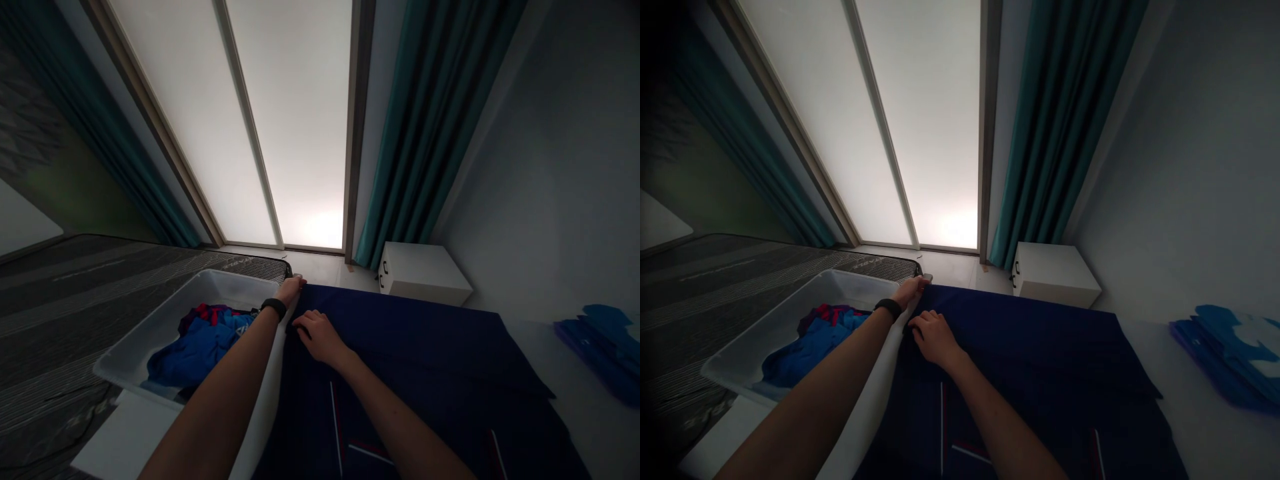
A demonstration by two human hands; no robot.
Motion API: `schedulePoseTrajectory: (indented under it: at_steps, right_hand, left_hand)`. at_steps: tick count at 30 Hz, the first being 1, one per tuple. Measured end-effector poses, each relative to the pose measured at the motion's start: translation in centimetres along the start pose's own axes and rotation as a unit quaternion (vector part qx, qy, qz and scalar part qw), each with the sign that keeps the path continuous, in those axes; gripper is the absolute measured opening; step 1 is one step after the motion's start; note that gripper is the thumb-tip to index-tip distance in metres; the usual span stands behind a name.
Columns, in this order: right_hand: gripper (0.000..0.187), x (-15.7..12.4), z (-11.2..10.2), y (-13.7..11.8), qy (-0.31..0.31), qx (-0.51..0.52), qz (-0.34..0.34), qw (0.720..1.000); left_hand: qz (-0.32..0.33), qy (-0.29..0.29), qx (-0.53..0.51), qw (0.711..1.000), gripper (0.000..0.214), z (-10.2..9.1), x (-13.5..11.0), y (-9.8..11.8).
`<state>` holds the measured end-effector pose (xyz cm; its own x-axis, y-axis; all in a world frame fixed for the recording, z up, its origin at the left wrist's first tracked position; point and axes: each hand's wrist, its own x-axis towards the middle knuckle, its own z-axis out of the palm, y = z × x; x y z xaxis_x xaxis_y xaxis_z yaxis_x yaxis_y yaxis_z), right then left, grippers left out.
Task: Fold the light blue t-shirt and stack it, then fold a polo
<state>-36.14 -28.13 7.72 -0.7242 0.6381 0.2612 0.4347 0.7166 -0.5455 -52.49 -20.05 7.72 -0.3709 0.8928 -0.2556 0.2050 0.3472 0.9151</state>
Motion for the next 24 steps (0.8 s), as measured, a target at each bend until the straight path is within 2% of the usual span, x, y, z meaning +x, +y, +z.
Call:
schedulePoseTrajectory:
  at_steps: [5, 11, 17, 24]
  right_hand:
    - [0.033, -0.7, -0.2, -0.7, -0.091, -0.089, -0.051, 0.991]
    - [0.043, -1.2, -0.3, -1.6, -0.113, -0.163, -0.036, 0.979]
    - [0.042, -1.0, -0.3, -2.3, -0.101, -0.166, -0.06, 0.979]
    - [0.046, -1.2, -0.2, -2.5, -0.147, -0.121, -0.07, 0.979]
  left_hand:
    - [0.0, 0.002, -0.003, 1.0, 0.036, 0.1, 0.1, 0.0]
    - [0.001, 0.0, 0.001, 1.0, 0.038, 0.0, 0.1, 0.1]
    - [0.013, -0.006, 0.016, 1.0, 0.038, -0.1, 0.1, 0.0]
    - [0.058, 0.001, 0.055, 0.997, 0.032, 0.2, 0.3, -0.6]
